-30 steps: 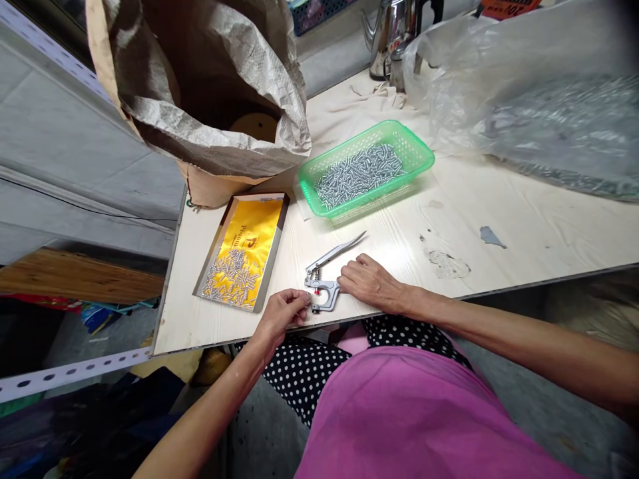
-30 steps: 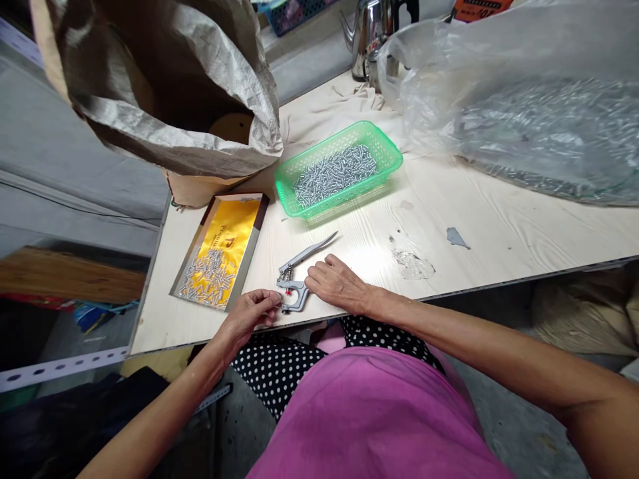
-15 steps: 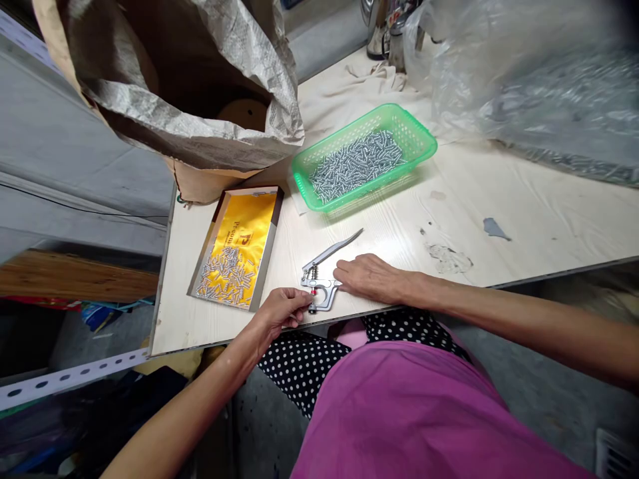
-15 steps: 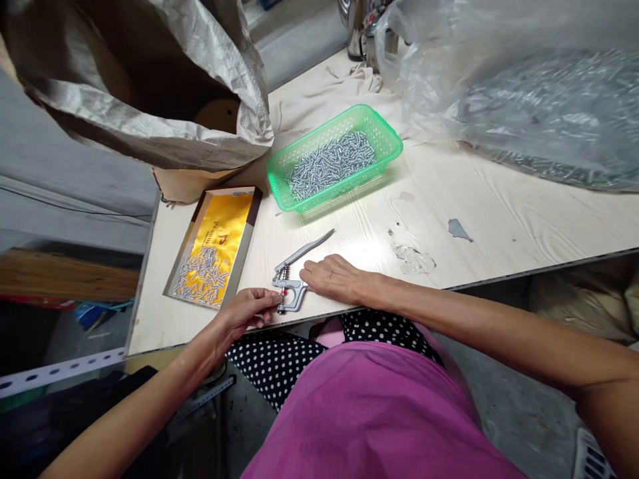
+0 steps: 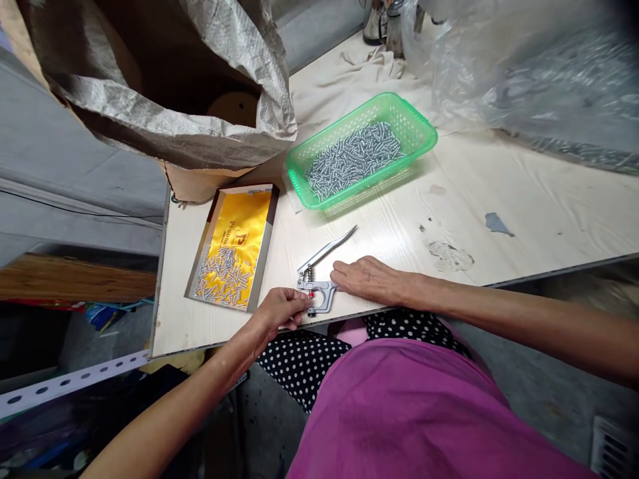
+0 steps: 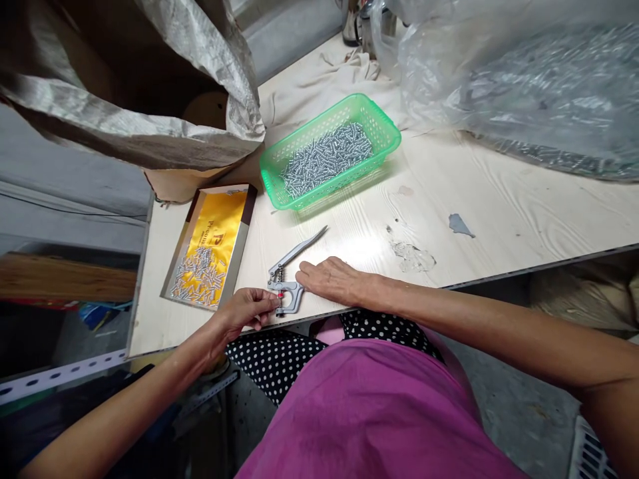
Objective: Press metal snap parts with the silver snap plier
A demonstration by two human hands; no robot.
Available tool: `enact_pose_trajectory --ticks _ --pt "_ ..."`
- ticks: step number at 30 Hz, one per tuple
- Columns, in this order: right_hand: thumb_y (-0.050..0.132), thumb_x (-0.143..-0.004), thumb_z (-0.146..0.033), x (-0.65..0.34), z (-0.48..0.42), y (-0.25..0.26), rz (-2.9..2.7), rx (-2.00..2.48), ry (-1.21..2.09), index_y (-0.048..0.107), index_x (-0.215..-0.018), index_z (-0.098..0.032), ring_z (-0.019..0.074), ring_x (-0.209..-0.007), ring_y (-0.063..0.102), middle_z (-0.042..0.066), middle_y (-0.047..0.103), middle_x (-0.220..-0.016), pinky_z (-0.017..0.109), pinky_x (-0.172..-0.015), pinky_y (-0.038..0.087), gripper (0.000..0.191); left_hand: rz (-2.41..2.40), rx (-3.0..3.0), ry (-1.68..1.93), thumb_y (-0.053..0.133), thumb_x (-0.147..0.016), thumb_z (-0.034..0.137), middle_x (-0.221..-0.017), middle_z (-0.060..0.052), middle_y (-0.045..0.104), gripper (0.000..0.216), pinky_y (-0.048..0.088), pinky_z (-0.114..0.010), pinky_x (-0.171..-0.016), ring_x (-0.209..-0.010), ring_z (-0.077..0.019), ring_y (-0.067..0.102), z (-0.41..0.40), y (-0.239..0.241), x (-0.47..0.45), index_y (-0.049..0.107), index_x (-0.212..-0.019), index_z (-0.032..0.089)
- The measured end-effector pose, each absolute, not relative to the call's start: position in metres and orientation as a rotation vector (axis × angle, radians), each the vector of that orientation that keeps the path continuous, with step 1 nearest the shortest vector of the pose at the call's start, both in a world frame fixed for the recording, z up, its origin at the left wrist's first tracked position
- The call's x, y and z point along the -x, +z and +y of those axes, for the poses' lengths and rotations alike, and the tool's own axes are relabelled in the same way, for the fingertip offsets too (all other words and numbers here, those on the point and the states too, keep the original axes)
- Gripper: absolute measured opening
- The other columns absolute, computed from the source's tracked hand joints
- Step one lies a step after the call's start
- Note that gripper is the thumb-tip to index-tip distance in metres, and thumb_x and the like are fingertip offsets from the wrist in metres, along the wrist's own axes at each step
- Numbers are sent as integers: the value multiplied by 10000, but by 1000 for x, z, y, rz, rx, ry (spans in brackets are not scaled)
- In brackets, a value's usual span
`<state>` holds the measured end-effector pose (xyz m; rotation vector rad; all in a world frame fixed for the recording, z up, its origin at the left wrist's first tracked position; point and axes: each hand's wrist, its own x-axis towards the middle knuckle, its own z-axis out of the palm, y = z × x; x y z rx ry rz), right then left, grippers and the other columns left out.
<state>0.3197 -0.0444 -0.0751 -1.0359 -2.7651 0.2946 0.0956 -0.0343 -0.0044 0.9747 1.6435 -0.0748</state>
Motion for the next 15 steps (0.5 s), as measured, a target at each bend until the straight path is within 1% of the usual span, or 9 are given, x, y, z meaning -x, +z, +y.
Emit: enact_pose_trajectory --ticks 4,8,10,12,15 --pt "369 -966 -118 -320 -46 -76 -2780 1039 227 437 -980 -194 123 -553 306 20 540 -934 340 -498 107 103 1694 -1134 -40 748 -738 320 -460 62 519 221 388 -171 -390 -399 -67 461 -40 -3 -99 643 -743 126" --pt "347 -967 -87 -320 -49 -74 -2806 1003 145 433 -987 -186 121 -579 366 21 540 -923 337 -506 129 132 1658 -939 -92 744 -752 266 -470 56 538 185 397 -160 -382 -392 -62 473 -41 -2 -98 632 -769 120" --pt "335 -972 -79 -321 -50 -74 -2818 973 90 433 -998 -181 124 -597 400 21 542 -910 335 -509 148 144 1633 -890 -118 740 -765 257 -463 44 555 182 423 -161 -397 -388 -66 492 -40 -1 -96 629 -788 114" --pt "321 -985 -91 -321 -51 -75 -2820 951 42 433 -1003 -180 127 -606 423 18 542 -893 334 -509 162 144 1600 -853 -110 751 -764 264 -483 23 590 205 463 -163 -437 -412 -72 534 -40 -1 -94 628 -815 109" --pt "308 -1000 -111 -322 -52 -77 -2809 930 2 433 -1003 -182 124 -603 435 13 543 -874 332 -506 173 144 1551 -799 -32 806 -714 313 -551 -7 647 307 510 -169 -511 -477 -80 594 -44 -2 -90 630 -854 104"
